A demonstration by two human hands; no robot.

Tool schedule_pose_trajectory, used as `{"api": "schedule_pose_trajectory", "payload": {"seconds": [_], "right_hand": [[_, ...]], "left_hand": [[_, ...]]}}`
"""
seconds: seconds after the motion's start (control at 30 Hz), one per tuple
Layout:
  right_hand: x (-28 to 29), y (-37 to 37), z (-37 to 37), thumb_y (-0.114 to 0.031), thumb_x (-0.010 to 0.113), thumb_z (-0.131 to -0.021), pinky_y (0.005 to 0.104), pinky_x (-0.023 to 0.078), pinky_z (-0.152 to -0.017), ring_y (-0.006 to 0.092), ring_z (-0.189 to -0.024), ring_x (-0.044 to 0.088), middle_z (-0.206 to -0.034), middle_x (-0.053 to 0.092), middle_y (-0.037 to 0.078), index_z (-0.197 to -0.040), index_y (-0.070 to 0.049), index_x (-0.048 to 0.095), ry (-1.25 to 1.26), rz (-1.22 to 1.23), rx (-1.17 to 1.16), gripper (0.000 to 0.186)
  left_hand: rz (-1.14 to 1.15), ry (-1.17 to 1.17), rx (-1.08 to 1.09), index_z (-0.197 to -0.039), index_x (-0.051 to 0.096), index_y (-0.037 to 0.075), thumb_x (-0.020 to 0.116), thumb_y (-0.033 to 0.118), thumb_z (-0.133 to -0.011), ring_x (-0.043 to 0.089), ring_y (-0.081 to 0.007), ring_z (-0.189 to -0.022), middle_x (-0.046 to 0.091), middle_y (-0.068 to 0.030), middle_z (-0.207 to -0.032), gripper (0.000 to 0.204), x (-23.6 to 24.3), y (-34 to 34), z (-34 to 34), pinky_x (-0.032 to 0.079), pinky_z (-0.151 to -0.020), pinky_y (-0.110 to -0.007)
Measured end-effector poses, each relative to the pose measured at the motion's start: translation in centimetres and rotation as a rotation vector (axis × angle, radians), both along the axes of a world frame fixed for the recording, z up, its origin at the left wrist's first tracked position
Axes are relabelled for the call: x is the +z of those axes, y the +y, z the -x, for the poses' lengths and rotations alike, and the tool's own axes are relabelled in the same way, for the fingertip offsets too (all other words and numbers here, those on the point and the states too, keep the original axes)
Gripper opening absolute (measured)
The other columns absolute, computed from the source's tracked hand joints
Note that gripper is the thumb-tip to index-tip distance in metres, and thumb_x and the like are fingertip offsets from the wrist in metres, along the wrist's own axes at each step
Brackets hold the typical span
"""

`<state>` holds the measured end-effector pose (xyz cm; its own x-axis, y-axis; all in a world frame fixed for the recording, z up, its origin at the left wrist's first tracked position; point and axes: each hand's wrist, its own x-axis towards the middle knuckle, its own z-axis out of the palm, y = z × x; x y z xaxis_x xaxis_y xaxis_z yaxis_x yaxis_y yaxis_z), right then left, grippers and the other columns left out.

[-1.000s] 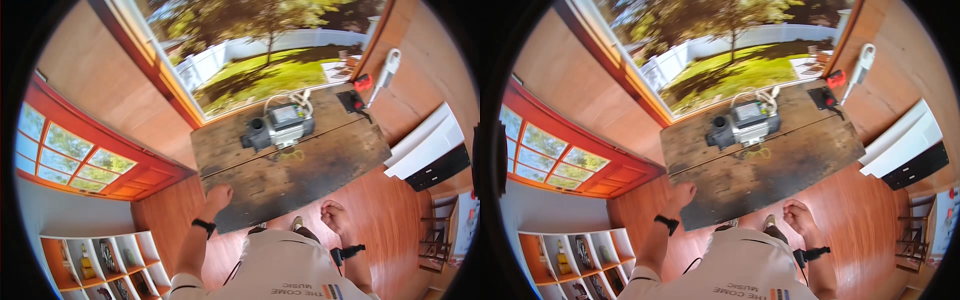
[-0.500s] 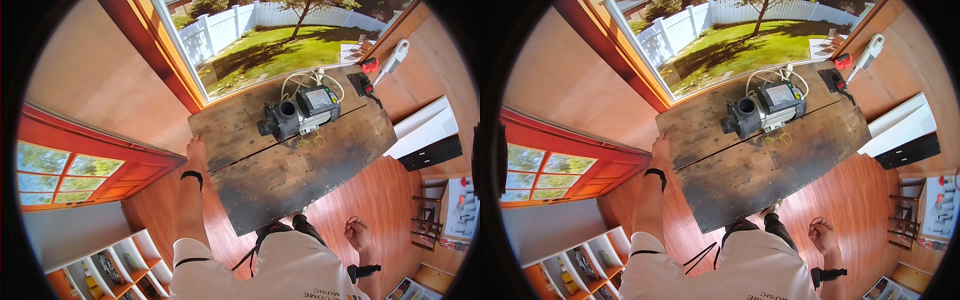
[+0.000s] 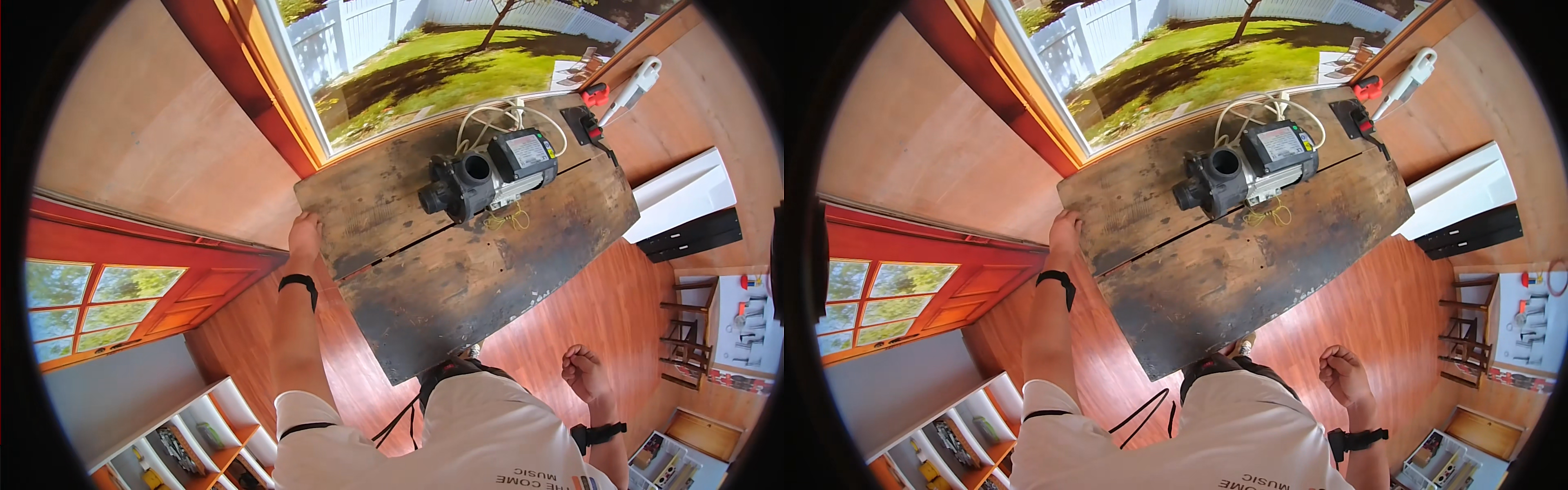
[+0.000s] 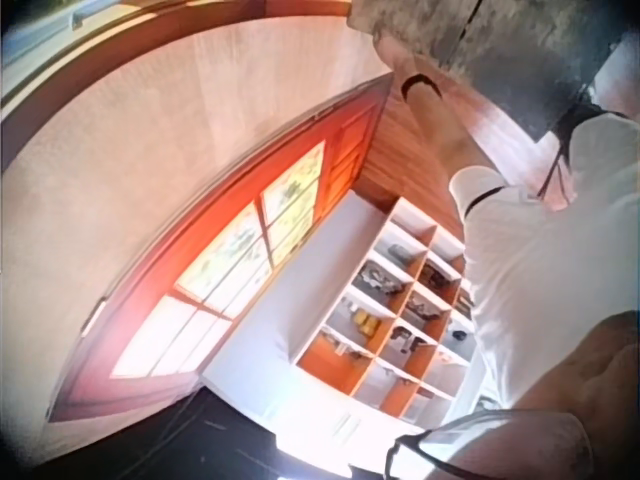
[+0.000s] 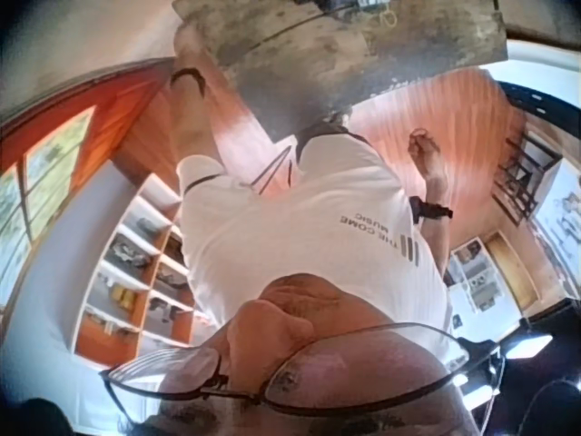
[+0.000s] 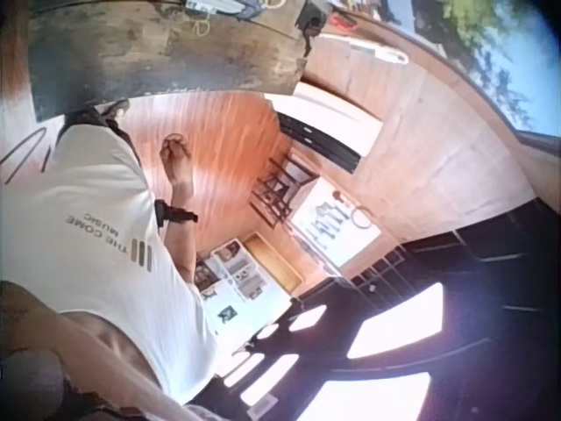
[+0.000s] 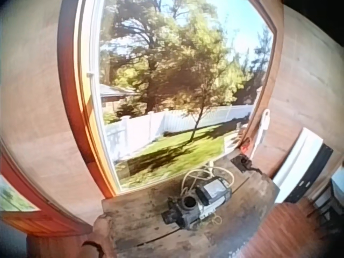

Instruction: Inspecting a water pump motor on a wooden workbench in a workshop.

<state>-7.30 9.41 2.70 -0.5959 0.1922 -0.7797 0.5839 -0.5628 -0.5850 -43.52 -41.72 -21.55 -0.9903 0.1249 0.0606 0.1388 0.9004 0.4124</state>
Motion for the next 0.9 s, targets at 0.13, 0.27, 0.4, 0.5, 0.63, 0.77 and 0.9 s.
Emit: {"api": "schedule_pose_trajectory", "payload": {"seconds": [0.13,0.27,0.4,0.5,0.63,0.77,0.9], "right_hand": [[0.1,-0.7,0.2,0.004,0.041,-0.089,0.0222,0.038,-0.055,0.0102,-0.059,0.048,-0.075,0.057,0.006,-0.087,-0.003,0.058,-0.002,-0.017,-0.012,0.018],[0.1,-1.4,0.2,0.004,0.042,-0.09,0.0227,0.039,-0.055,0.0103,-0.06,0.049,-0.075,0.057,0.006,-0.088,-0.003,0.058,-0.013,-0.035,0.014,0.018],[0.1,-1.8,0.8,0.004,0.042,-0.09,0.0226,0.04,-0.056,0.0104,-0.061,0.05,-0.076,0.057,0.006,-0.088,-0.003,0.058,0.014,-0.018,0.06,0.017],[-0.1,-1.7,1.2,0.004,0.043,-0.089,0.0224,0.041,-0.057,0.0105,-0.061,0.05,-0.076,0.058,0.005,-0.089,-0.002,0.058,0.027,0.005,0.087,0.016],[-0.2,-2.3,1.6,0.004,0.043,-0.089,0.0224,0.043,-0.058,0.0107,-0.062,0.051,-0.077,0.058,0.006,-0.09,-0.001,0.058,-0.008,-0.004,0.126,0.016],[-0.1,-2.7,2.3,0.004,0.044,-0.089,0.0227,0.043,-0.057,0.0108,-0.062,0.051,-0.078,0.058,0.006,-0.09,-0.001,0.059,-0.008,-0.013,0.171,0.016],[0.1,-2.5,2.1,0.004,0.044,-0.089,0.0228,0.042,-0.058,0.0108,-0.062,0.05,-0.078,0.058,0.006,-0.09,-0.001,0.059,-0.021,-0.038,0.175,0.015]], "left_hand": [[0.219,0.001,-0.171,-0.086,0.062,0.005,0.056,0.005,-0.079,0.059,-0.0289,-0.095,0.06,-0.0109,-0.092,0.01,0.6,0.2,0.9,0.05,-0.082,-0.039],[0.382,0.046,-0.351,-0.086,0.063,0.007,0.052,0.007,-0.077,0.057,-0.0259,-0.1,0.059,-0.0089,-0.096,0.014,0.6,-0.4,1.5,0.049,-0.085,-0.039],[0.283,-0.001,-0.306,-0.087,0.062,0.005,0.054,0.007,-0.079,0.057,-0.0283,-0.102,0.06,-0.0103,-0.098,0.012,-0.1,-1.3,1.8,0.047,-0.088,-0.039],[0.082,-0.033,-0.153,-0.089,0.06,0.004,0.055,0.008,-0.081,0.057,-0.0322,-0.098,0.059,-0.0129,-0.098,0.01,-0.7,-2.3,1.2,0.047,-0.085,-0.041],[-0.142,-0.04,-0.061,-0.091,0.059,0.006,0.059,0.012,-0.084,0.057,-0.0348,-0.094,0.059,-0.0127,-0.095,0.009,-0.1,-2.0,0.4,0.047,-0.08,-0.042],[0.153,0.053,-0.155,-0.089,0.061,0.007,0.06,0.011,-0.081,0.057,-0.0285,-0.097,0.059,-0.0092,-0.091,0.009,0.5,-0.8,0.2,0.047,-0.084,-0.039],[0.317,0.038,-0.266,-0.087,0.063,0.007,0.055,0.007,-0.078,0.058,-0.0257,-0.098,0.06,-0.0083,-0.093,0.012,0.9,-0.7,0.5,0.047,-0.086,-0.038]]}}
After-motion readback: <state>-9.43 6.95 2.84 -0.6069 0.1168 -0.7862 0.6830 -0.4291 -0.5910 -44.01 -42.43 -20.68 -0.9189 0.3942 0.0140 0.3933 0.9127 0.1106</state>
